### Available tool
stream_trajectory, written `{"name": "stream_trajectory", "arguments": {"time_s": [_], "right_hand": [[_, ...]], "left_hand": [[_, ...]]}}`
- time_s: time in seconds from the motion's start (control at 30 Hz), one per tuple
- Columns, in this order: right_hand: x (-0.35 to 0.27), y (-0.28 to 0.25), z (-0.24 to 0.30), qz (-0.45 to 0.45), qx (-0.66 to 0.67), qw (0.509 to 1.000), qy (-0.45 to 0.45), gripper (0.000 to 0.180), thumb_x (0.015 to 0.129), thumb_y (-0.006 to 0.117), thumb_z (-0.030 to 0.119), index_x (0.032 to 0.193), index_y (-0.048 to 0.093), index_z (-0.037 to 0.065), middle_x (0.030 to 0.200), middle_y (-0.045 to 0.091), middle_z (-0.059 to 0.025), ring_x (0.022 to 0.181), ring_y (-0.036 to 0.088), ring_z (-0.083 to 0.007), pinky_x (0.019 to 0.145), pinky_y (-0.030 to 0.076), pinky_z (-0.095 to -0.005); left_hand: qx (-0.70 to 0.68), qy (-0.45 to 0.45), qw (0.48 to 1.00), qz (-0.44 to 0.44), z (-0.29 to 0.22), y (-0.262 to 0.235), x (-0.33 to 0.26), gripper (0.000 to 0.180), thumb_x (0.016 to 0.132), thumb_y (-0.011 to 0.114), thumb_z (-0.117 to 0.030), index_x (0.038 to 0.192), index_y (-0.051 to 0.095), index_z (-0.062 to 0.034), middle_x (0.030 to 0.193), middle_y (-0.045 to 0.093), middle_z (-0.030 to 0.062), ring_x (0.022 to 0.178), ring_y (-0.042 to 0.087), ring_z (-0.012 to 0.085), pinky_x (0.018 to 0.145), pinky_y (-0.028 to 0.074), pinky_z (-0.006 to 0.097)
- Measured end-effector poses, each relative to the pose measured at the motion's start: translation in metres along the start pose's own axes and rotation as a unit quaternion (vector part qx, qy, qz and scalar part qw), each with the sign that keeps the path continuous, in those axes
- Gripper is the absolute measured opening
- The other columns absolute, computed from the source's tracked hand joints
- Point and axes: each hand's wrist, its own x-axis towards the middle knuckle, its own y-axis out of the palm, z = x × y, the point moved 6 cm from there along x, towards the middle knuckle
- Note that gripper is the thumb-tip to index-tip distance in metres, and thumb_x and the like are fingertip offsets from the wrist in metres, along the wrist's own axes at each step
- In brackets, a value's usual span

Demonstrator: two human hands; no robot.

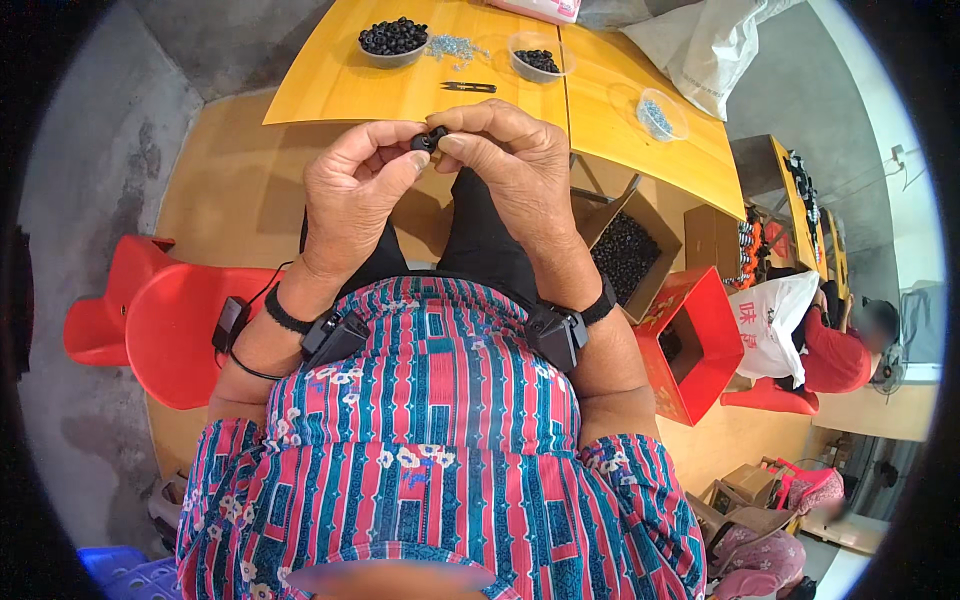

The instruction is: The person assembles small black plastic components by hand at a table, fitting plastic caps onto metal pins.

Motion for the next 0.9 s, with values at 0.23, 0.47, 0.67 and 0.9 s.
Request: {"name": "stream_trajectory", "arguments": {"time_s": [0.23, 0.47, 0.67, 0.9], "right_hand": [[0.0, 0.001, 0.004, -0.004, -0.04, 0.999, -0.012, 0.014, 0.08, 0.06, -0.005, 0.093, 0.066, -0.005, 0.082, 0.062, -0.0087, 0.069, 0.062, -0.0129, 0.063, 0.051, -0.0219], [0.0, 0.001, 0.007, 0.005, -0.093, 0.995, -0.04, 0.013, 0.08, 0.061, -0.005, 0.092, 0.066, -0.004, 0.083, 0.063, -0.0092, 0.069, 0.062, -0.0129, 0.063, 0.051, -0.022], [0.002, 0.0, 0.01, 0.022, -0.109, 0.993, -0.04, 0.013, 0.08, 0.061, -0.005, 0.092, 0.066, -0.004, 0.083, 0.063, -0.0087, 0.07, 0.063, -0.0134, 0.063, 0.051, -0.0217], [0.003, 0.0, 0.01, 0.032, -0.093, 0.995, -0.02, 0.013, 0.08, 0.061, -0.005, 0.093, 0.066, -0.005, 0.083, 0.063, -0.009, 0.071, 0.064, -0.0145, 0.064, 0.052, -0.0219]], "left_hand": [[0.013, 0.01, 1.0, 0.0, -0.001, 0.0, 0.0, 0.018, 0.078, 0.064, 0.002, 0.096, 0.063, 0.0035, 0.083, 0.066, 0.0055, 0.074, 0.062, 0.0078, 0.068, 0.051, 0.02], [0.021, 0.014, 1.0, 0.002, 0.001, 0.0, 0.0, 0.017, 0.078, 0.064, 0.001, 0.095, 0.064, 0.0033, 0.083, 0.066, 0.0052, 0.074, 0.061, 0.0075, 0.068, 0.051, 0.02], [0.018, 0.019, 1.0, -0.001, 0.001, 0.001, 0.0, 0.017, 0.078, 0.064, 0.001, 0.095, 0.064, 0.003, 0.082, 0.065, 0.0045, 0.074, 0.061, 0.0072, 0.068, 0.051, 0.02], [0.037, -0.003, 0.999, 0.016, -0.002, 0.001, -0.001, 0.02, 0.08, 0.061, 0.005, 0.1, 0.061, 0.0032, 0.09, 0.064, 0.0032, 0.078, 0.058, 0.0056, 0.071, 0.048, 0.018]]}}
